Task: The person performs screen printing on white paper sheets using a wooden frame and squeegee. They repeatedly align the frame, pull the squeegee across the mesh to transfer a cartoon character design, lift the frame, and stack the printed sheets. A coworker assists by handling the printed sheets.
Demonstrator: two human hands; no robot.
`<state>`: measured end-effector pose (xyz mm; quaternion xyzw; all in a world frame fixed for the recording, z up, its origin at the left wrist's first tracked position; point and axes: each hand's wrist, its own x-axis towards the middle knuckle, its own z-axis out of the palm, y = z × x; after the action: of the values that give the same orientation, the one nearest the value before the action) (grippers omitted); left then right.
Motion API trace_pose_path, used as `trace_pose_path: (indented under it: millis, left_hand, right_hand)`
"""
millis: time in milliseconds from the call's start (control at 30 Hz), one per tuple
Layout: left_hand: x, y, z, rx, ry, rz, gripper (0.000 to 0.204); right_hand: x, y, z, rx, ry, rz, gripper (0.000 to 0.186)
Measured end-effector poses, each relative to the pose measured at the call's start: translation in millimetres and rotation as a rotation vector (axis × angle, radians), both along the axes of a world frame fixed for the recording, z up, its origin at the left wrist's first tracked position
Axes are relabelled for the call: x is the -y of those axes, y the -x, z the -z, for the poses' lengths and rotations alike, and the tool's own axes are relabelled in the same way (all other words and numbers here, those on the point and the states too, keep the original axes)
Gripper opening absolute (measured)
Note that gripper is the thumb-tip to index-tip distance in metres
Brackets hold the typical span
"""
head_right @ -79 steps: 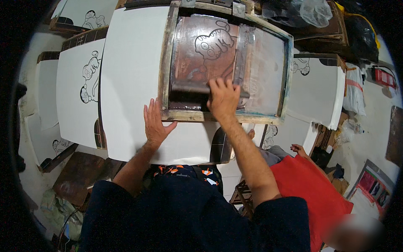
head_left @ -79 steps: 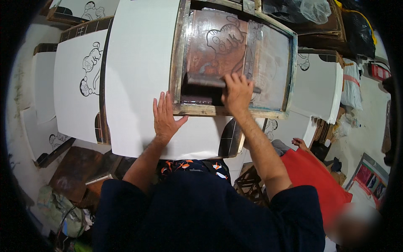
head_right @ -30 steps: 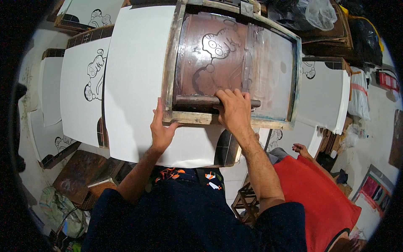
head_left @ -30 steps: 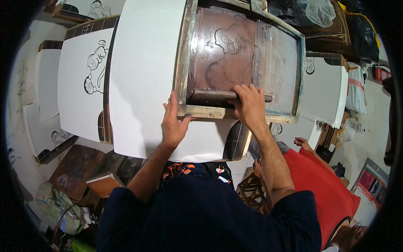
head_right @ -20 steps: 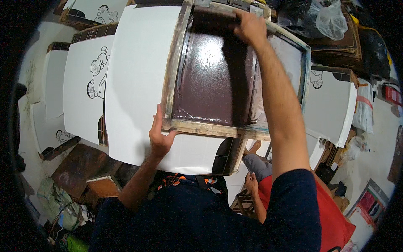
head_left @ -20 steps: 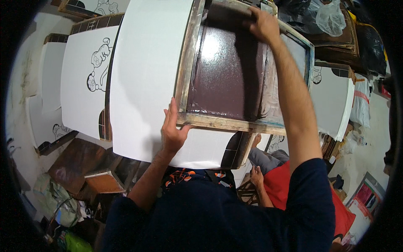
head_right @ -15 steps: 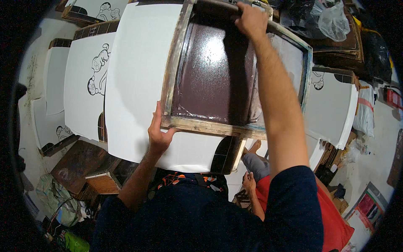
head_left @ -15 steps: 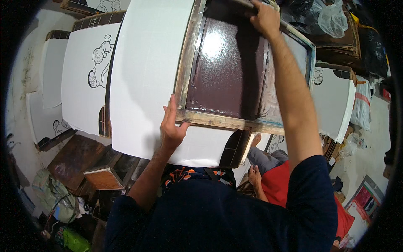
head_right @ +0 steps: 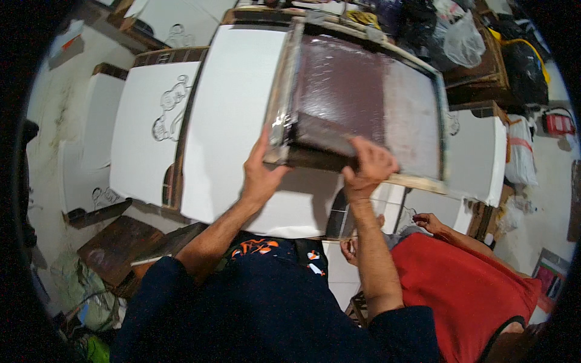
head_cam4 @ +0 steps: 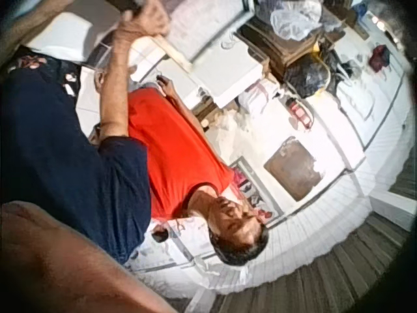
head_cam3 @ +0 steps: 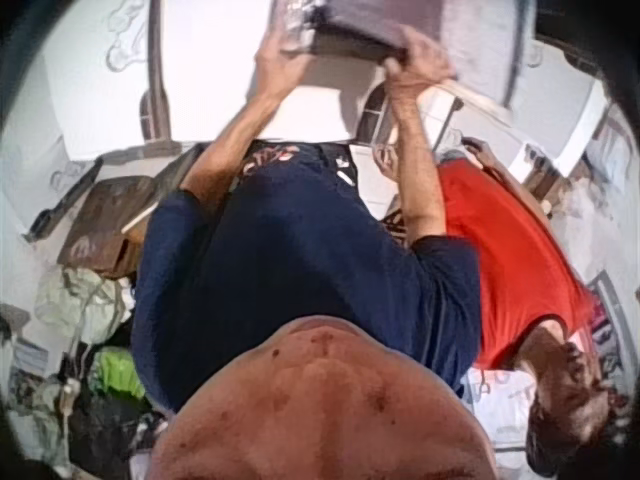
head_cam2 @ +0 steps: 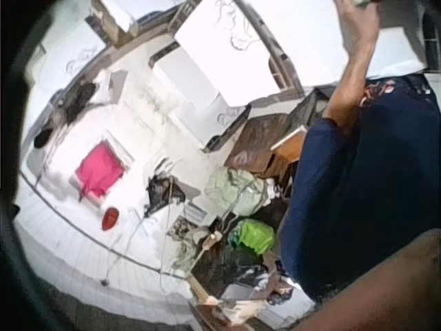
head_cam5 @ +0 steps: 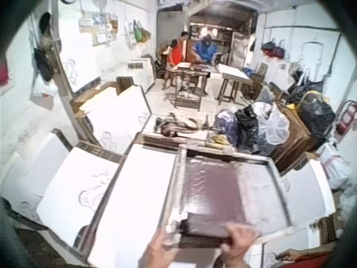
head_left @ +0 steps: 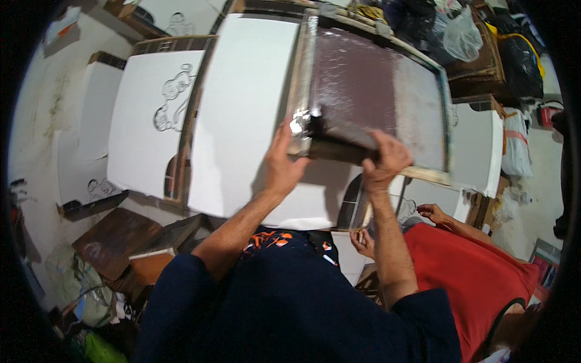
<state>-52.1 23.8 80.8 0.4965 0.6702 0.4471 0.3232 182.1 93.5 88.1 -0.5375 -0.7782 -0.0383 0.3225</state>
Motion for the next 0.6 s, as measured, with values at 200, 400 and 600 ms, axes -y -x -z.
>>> trace_pose_path:
  millis: [200,400,600]
  left_hand:
    - [-57.3,12.5,-116.7,0.339,-0.521,0.096,0.093]
    - [-67.0,227.3,20.6,-0.165,-0.423,-0.238,0.07]
    - [123.8,385.6,254.8,-0.782,0.913,-0.196,0.105]
  right_hand:
    - [-105.1,-18.5,-146.5,-0.028,-0.551,-0.232,0.021]
    - [-182.1,-29.0,-246.1,-0.171,-0.211,-0.013,0.037]
    - [-264.8,-31.1,-290.7,-0.145,-0.186,-0.136,0.045]
